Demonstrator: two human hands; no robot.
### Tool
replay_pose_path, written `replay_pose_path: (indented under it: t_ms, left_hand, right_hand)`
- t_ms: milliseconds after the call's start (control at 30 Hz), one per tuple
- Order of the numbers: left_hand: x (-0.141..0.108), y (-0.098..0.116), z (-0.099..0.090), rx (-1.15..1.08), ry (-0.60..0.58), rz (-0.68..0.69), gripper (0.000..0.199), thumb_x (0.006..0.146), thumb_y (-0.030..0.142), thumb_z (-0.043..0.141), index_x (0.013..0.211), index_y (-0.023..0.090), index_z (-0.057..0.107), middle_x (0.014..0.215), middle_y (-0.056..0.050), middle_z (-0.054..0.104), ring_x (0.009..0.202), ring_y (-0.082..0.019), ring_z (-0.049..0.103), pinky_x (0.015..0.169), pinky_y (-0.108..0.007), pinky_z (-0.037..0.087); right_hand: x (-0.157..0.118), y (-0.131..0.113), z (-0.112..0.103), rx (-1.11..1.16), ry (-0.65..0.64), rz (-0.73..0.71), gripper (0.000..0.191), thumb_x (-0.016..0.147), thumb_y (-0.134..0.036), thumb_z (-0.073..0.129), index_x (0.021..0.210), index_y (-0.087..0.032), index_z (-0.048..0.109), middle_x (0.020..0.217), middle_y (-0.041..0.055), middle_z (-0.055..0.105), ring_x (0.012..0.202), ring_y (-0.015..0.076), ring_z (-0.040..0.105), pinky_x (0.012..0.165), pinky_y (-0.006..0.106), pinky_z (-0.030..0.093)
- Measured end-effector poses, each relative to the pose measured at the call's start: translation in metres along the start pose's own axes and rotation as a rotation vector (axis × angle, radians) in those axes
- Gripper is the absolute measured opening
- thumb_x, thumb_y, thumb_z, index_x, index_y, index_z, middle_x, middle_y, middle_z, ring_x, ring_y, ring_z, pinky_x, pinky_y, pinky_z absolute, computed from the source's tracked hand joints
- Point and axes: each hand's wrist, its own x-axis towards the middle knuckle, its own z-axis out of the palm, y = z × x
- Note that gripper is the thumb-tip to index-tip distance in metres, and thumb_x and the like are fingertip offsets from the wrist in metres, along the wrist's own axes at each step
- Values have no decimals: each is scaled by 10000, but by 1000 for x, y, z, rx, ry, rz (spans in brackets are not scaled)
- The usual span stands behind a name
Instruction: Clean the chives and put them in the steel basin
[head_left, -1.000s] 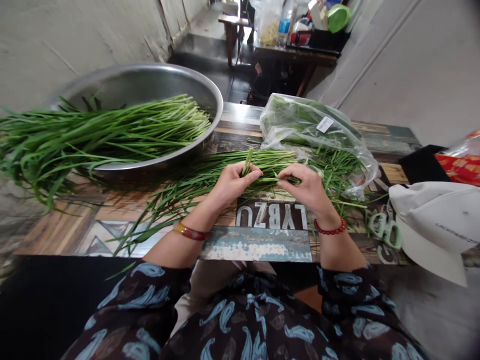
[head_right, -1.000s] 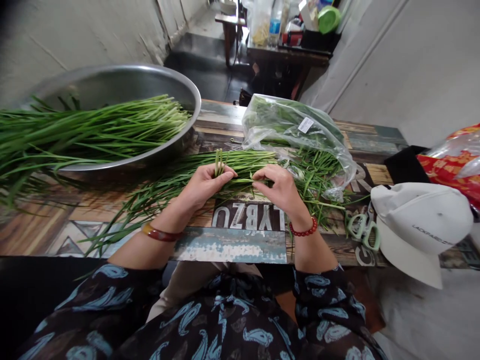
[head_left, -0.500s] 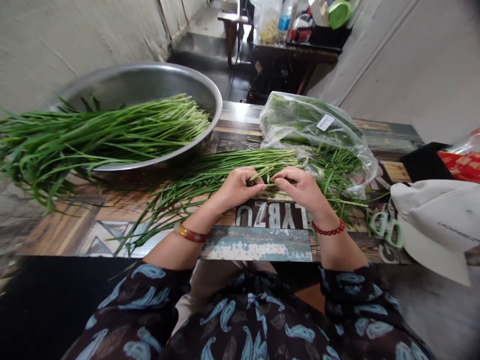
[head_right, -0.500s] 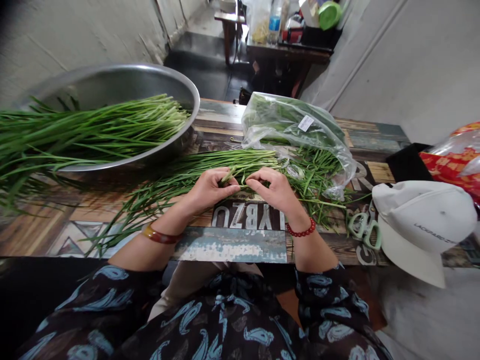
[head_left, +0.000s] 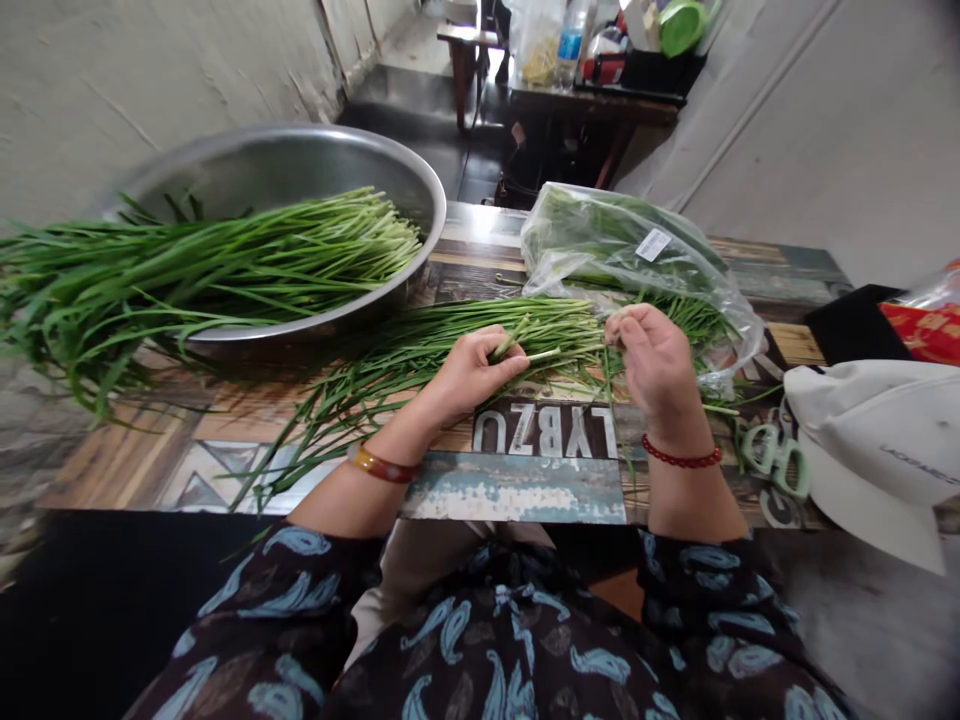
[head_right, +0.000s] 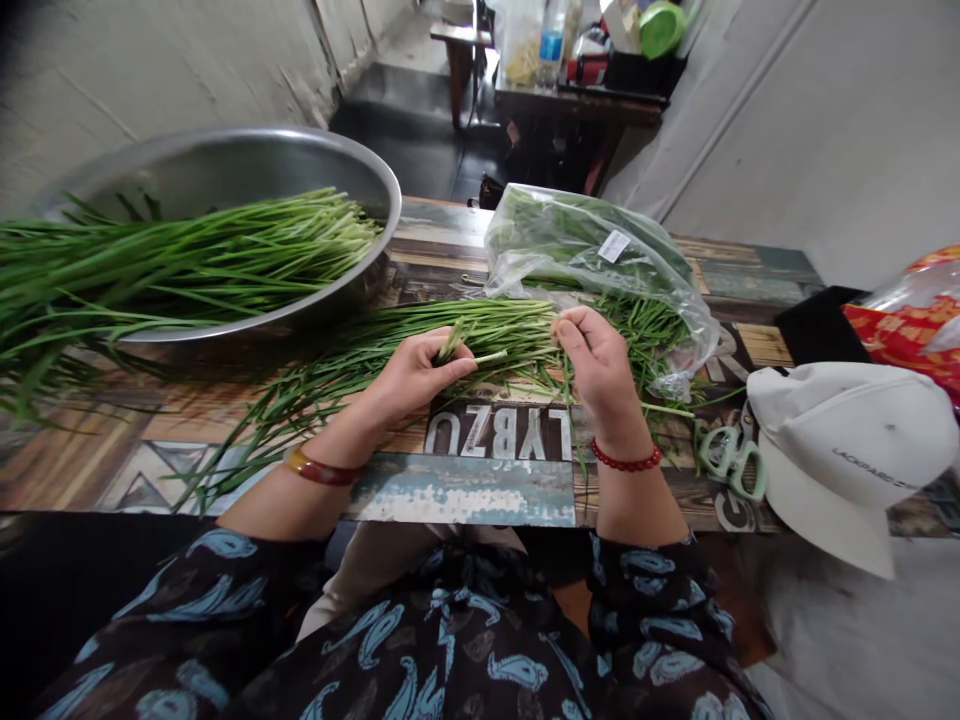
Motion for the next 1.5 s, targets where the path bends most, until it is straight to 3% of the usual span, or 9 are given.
replay_pose_path:
  t_ms: [67, 267, 400, 467, 667, 767, 933, 1300, 1500]
  left_hand:
    - [0, 0, 0, -21, 9, 1, 227, 831, 321, 655, 696, 137, 659, 724, -13, 593, 724, -140, 540, 714, -268, 399]
    - [1, -3, 0, -219, 99, -129, 302, 863, 435, 616, 763, 150, 627, 678, 11, 591, 603, -101, 455, 606, -237, 361]
    - [1, -4, -1, -263, 153, -159, 312, 864, 451, 609, 762, 156, 603, 649, 17, 561, 566, -93, 418, 564, -230, 341]
    - [1, -4, -1, -257, 120, -147, 299, 856, 428, 619, 742, 152, 599, 643, 17, 544, 587, -96, 434, 582, -231, 346]
    - [-2, 1, 2, -210, -82, -176, 293, 860, 400, 599, 722, 142, 601, 624, 26, 513, 593, -94, 425, 577, -233, 309]
    - [-3, 1, 3, -210, -125, -150, 322, 865, 404, 592, 674, 146, 564, 621, 25, 497, 595, -92, 413, 576, -233, 304]
    - [-3, -1, 3, -233, -180, -135, 382, 877, 446, 584, 638, 151, 545, 611, 21, 490, 586, -94, 412, 576, -236, 318]
    - [-2, 2, 4, -269, -128, -168, 358, 876, 455, 610, 703, 143, 581, 604, 21, 495, 571, -89, 407, 556, -235, 304]
    - [-2, -1, 3, -269, -100, -190, 355, 868, 447, 605, 682, 146, 579, 610, 21, 514, 575, -90, 433, 568, -235, 306]
  right_hand:
    - [-1, -10, -3, 31, -138, -30, 241, 917, -418, 612, 765, -232, 623, 750, 8, 562, 738, 155, 541, 715, 306, 465]
    - [0, -22, 3, -48, -923, -156, 149, 889, -282, 681, 763, -207, 707, 794, 34, 675, 749, 143, 618, 712, 287, 506]
    - [-2, -9, 12, -195, -1078, -133, 143, 888, -334, 687, 861, -210, 754, 816, 35, 719, 750, 139, 645, 697, 270, 508]
    - [-3, -5, 13, -286, -971, -106, 135, 875, -332, 701, 861, -212, 759, 807, 29, 725, 729, 139, 647, 673, 268, 500]
    - [-3, -9, 18, -343, -282, -220, 113, 876, -276, 679, 969, -234, 727, 950, 47, 709, 857, 178, 643, 734, 320, 522]
    - [-4, -6, 27, -418, -260, -320, 144, 864, -297, 701, 997, -248, 724, 976, 53, 716, 935, 207, 649, 831, 372, 524]
    - [-7, 2, 37, -473, -243, -322, 135, 876, -352, 692, 785, -256, 718, 784, 40, 712, 779, 204, 635, 792, 395, 499]
    - [-10, 16, 56, 88, -99, 139, 241, 797, -441, 733, 788, -212, 657, 760, -4, 625, 715, 131, 552, 675, 276, 464]
    - [0, 17, 32, 284, 133, 207, 330, 768, -504, 751, 738, -214, 596, 670, -36, 527, 602, 98, 468, 590, 248, 425]
